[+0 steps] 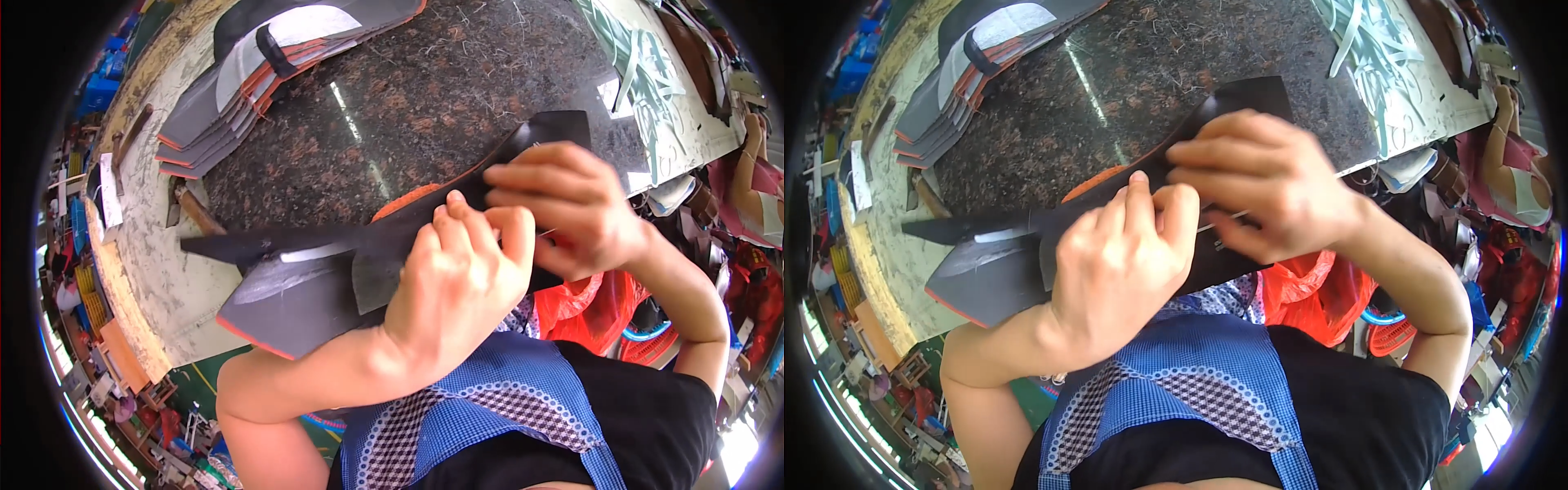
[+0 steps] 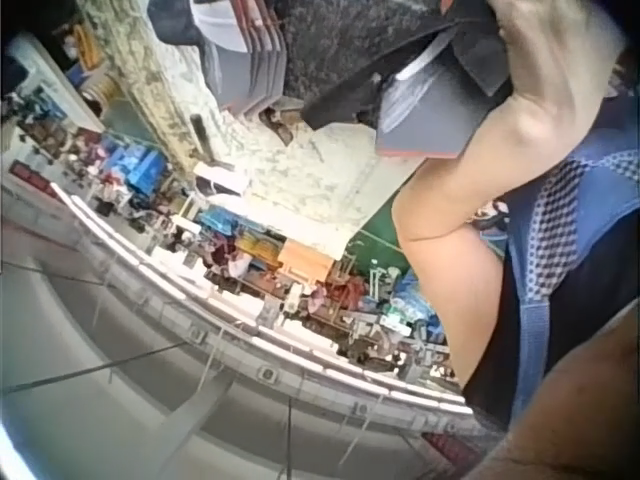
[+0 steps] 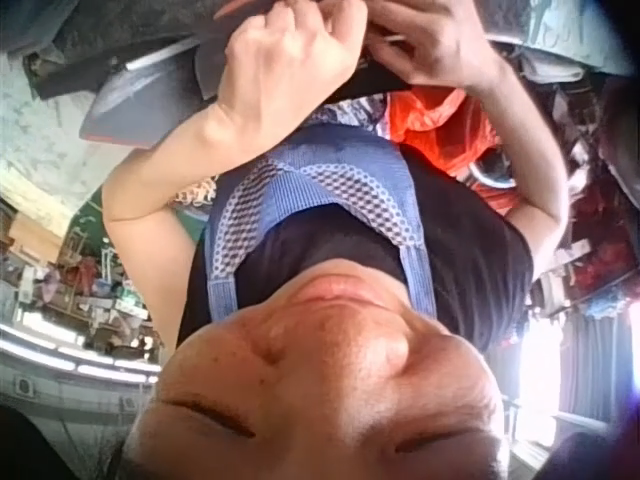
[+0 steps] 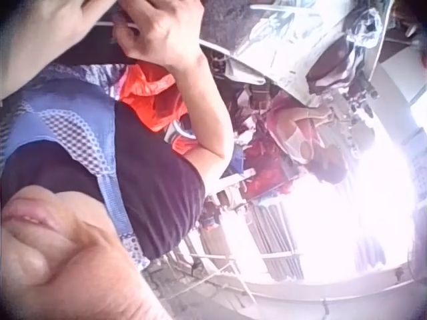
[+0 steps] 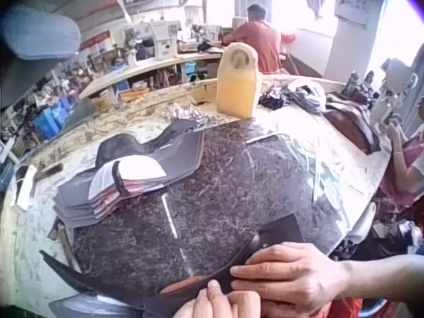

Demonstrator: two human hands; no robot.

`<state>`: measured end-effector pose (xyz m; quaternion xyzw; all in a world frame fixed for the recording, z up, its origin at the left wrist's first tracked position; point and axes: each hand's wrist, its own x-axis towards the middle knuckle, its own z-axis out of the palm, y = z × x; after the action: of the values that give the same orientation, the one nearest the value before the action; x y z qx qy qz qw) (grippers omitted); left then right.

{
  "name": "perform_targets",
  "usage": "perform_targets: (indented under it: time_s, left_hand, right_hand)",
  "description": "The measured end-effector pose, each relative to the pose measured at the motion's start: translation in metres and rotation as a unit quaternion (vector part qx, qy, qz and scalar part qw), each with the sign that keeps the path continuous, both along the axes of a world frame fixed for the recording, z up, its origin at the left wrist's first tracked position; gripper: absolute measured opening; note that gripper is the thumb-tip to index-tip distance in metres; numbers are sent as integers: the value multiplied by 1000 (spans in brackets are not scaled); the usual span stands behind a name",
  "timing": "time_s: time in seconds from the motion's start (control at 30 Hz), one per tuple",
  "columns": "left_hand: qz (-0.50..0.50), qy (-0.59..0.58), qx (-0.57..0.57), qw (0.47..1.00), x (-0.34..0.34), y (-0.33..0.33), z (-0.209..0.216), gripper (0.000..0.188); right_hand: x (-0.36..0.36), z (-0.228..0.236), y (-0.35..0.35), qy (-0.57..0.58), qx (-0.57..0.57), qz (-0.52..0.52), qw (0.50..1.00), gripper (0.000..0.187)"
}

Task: The person applies adhesive strips to leather shoe upper components, then folds the edges of the components by hand. A hammer is used to tap down the folded edges.

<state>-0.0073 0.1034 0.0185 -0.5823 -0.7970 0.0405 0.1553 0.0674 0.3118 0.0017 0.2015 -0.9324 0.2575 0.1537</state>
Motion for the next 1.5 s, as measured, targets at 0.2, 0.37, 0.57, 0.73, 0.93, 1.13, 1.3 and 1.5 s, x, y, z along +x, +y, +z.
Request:
perform_targets:
  time_s: [0.2, 0.37, 0.57, 0.73, 0.93, 1.13, 1.3, 1.5]
  left_hand:
    - [-35, -309, 11, 950, -101, -53, 33, 10]
    - [-240, -108, 6, 965, -77, -74, 9, 12]
    - [42, -430, 27, 902, -109, -119, 16, 30]
    - [2, -379, 19, 925, -115, -117, 18, 28]
    - [-98, -169, 47, 980, -116, -157, 0, 31]
    - [-121, -135, -38, 983, -130, -193, 8, 52]
    - [-143, -194, -80, 967, -132, -178, 25, 54]
    - [-180, -312, -9, 933, -86, -128, 23, 64]
  right_hand:
    - [-11, -4, 5, -218, -235, -30, 947, 23]
    - [-28, 10, -27, -139, -113, 124, 976, 35]
    - [-34, 15, -30, -100, -9, 47, 994, 38]
    - [-52, 7, -115, -106, -86, -17, 991, 38]
    - [-48, -7, -111, -57, 23, 52, 997, 56]
    - [-63, 16, -117, -109, 150, 155, 970, 54]
    - [-56, 21, -114, -55, 141, 123, 981, 37]
    - [-45, 32, -69, -184, -13, 126, 975, 33]
